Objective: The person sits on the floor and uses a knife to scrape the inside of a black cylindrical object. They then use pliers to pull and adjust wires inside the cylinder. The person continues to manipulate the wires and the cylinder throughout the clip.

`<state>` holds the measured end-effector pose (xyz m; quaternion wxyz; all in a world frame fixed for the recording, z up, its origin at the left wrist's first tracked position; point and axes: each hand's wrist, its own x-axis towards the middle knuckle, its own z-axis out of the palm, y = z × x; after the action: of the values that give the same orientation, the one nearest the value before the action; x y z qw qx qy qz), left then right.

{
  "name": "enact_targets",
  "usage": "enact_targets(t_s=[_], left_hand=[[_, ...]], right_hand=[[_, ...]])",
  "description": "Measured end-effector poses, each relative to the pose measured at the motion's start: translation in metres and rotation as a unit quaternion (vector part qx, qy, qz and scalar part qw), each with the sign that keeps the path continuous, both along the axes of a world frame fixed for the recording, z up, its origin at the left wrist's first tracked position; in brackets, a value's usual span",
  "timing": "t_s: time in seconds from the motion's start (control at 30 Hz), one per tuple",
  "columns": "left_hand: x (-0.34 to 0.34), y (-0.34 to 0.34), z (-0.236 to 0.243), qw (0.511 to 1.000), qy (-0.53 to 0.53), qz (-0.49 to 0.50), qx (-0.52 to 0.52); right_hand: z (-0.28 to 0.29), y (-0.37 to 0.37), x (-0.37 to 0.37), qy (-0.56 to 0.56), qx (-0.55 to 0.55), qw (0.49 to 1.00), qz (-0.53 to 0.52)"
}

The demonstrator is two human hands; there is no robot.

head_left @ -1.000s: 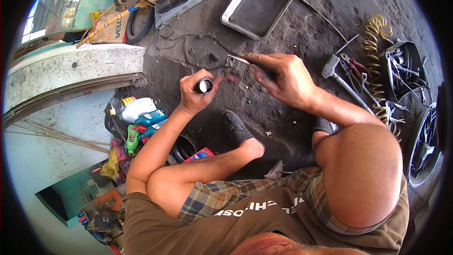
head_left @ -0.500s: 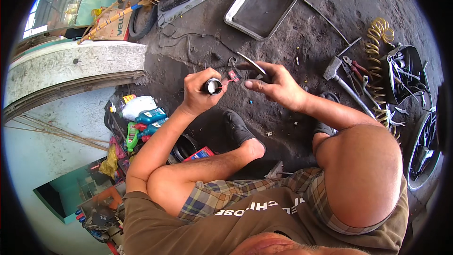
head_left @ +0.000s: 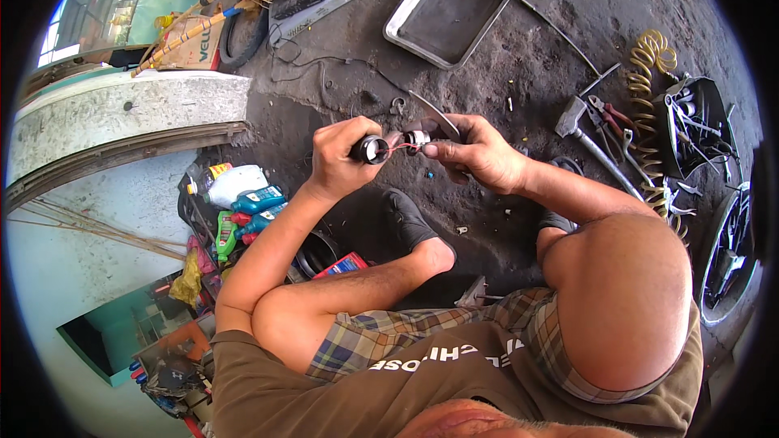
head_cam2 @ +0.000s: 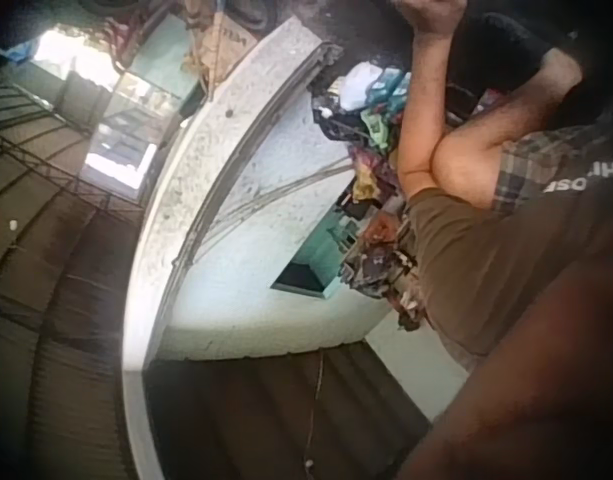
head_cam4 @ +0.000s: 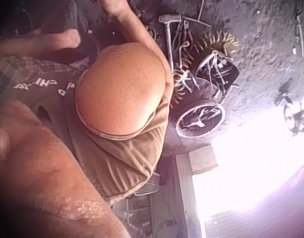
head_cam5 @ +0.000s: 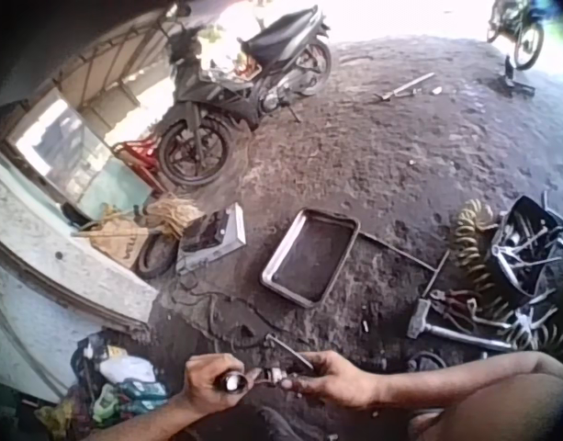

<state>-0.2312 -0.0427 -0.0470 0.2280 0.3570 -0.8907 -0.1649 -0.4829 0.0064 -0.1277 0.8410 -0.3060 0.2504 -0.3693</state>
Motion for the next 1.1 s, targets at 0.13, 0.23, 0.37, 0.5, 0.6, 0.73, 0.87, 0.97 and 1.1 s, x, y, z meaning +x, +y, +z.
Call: enact_targets(t_s=[0.13,0.23,0.37,0.5,0.6,0.73,0.87,0.97,1.1], left_hand=[[-0.007,-0.002,0.007,0.999,-0.026,0.011,-0.03],[-0.017,-0.003,0.019,0.998,-0.038,0.002,-0.04],[-0.026,-0.001,0.03,0.999,-0.046,-0.013,-0.025],[-0.034,0.002,0.039,0.998,-0.057,-0.023,-0.02],[-0.041,0.002,0.041,0.997,-0.061,-0.024,-0.037],[-0.045,0.003,0.044,0.997,-0.067,-0.021,-0.041],[-0.045,0.002,0.043,0.997,-0.059,-0.012,-0.04],[-0.041,0.002,0.04,0.998,-0.052,0.019,-0.017],[-0.034,0.001,0.031,0.994,-0.093,0.057,0.03]], right_hand=[[-0.009,0.001,-0.003,-0.101,0.065,0.993,0.016],[-0.014,0.001,-0.004,-0.159,0.083,0.983,0.02],[-0.004,0.0,-0.011,-0.215,0.106,0.97,0.03],[-0.005,-0.003,-0.013,-0.28,0.122,0.951,0.055],[-0.007,-0.004,-0.014,-0.301,0.142,0.941,0.065],[-0.01,-0.004,-0.01,-0.307,0.16,0.935,0.076],[-0.02,-0.004,-0.008,-0.302,0.153,0.939,0.065],[-0.009,-0.001,-0.009,-0.197,0.099,0.975,0.006],[-0.007,0.0,-0.003,-0.024,-0.093,0.987,-0.126]])
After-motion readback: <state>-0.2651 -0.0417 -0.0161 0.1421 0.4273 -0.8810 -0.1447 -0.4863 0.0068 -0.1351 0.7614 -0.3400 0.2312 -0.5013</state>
